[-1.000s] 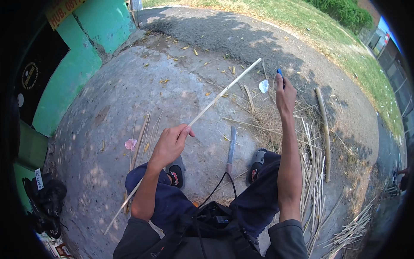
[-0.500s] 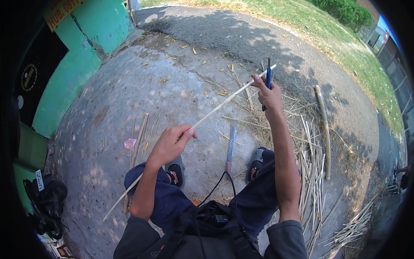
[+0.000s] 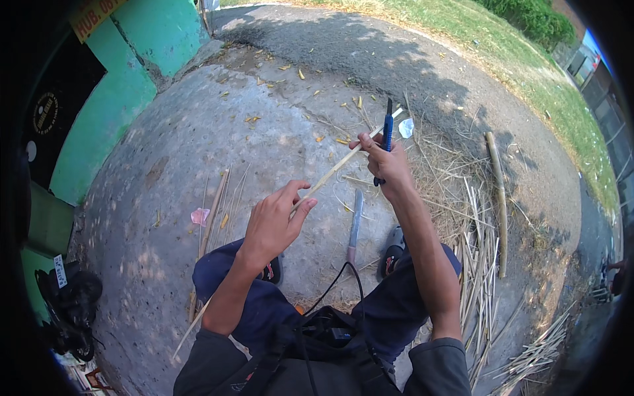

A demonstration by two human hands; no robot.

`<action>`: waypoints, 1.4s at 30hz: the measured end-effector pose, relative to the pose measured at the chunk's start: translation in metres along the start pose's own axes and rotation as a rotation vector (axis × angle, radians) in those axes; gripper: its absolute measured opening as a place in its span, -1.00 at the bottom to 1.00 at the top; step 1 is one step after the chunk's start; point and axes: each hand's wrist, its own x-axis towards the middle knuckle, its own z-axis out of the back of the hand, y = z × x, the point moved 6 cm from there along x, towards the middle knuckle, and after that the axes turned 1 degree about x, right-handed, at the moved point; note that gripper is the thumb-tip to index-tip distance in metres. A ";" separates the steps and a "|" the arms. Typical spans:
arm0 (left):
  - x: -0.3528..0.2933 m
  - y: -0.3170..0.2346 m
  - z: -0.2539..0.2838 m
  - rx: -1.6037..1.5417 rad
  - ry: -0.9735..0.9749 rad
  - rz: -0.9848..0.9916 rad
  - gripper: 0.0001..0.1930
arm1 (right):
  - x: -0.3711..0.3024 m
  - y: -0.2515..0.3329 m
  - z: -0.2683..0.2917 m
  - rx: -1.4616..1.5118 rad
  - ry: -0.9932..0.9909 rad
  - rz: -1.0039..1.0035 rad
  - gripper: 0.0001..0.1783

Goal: The person shapes a bamboo stick by trimming and splitting it with a machete, carving and shaving it with a utility knife, and scraping along the stick with a long knife.

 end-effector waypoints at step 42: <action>0.010 0.016 -0.004 0.047 -0.053 0.115 -0.81 | -0.041 -0.008 -0.057 -1.246 0.013 0.648 -0.49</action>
